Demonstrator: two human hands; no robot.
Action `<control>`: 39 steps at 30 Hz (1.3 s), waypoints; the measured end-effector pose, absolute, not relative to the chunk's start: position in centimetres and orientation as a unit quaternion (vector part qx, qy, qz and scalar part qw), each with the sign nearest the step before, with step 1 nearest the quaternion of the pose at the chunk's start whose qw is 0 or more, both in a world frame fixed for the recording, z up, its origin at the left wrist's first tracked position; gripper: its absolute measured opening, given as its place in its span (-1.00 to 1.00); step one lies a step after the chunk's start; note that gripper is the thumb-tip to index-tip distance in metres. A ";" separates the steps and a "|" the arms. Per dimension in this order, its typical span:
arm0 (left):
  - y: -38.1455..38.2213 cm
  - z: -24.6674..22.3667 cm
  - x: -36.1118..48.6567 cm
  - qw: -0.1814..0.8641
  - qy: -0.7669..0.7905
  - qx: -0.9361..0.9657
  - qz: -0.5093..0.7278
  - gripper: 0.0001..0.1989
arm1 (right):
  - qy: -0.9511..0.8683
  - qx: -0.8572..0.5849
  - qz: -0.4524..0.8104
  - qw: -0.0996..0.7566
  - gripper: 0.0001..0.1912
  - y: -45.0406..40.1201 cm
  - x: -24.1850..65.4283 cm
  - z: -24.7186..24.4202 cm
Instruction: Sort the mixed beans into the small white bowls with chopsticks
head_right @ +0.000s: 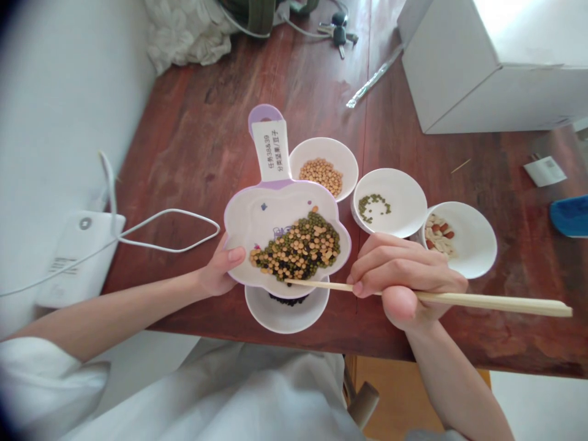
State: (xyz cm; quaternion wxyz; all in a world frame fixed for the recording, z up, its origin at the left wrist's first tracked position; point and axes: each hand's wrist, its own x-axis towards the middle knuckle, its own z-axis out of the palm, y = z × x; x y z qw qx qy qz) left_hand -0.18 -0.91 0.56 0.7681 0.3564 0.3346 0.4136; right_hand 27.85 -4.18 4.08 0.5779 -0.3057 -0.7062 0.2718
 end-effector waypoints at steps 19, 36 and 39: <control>-0.7 0.2 0.0 0.752 0.332 0.368 0.435 -0.25 | -0.609 -0.335 0.311 0.648 -0.36 -4.1 27.3 4.3; 0.4 1.4 1.7 0.789 0.279 0.296 0.460 -0.16 | -0.609 -0.341 0.321 0.640 -0.33 -1.0 25.2 4.5; 0.5 1.5 1.7 0.799 0.262 0.301 0.450 -0.11 | -0.581 -0.358 0.311 0.661 -0.28 -0.3 23.9 3.8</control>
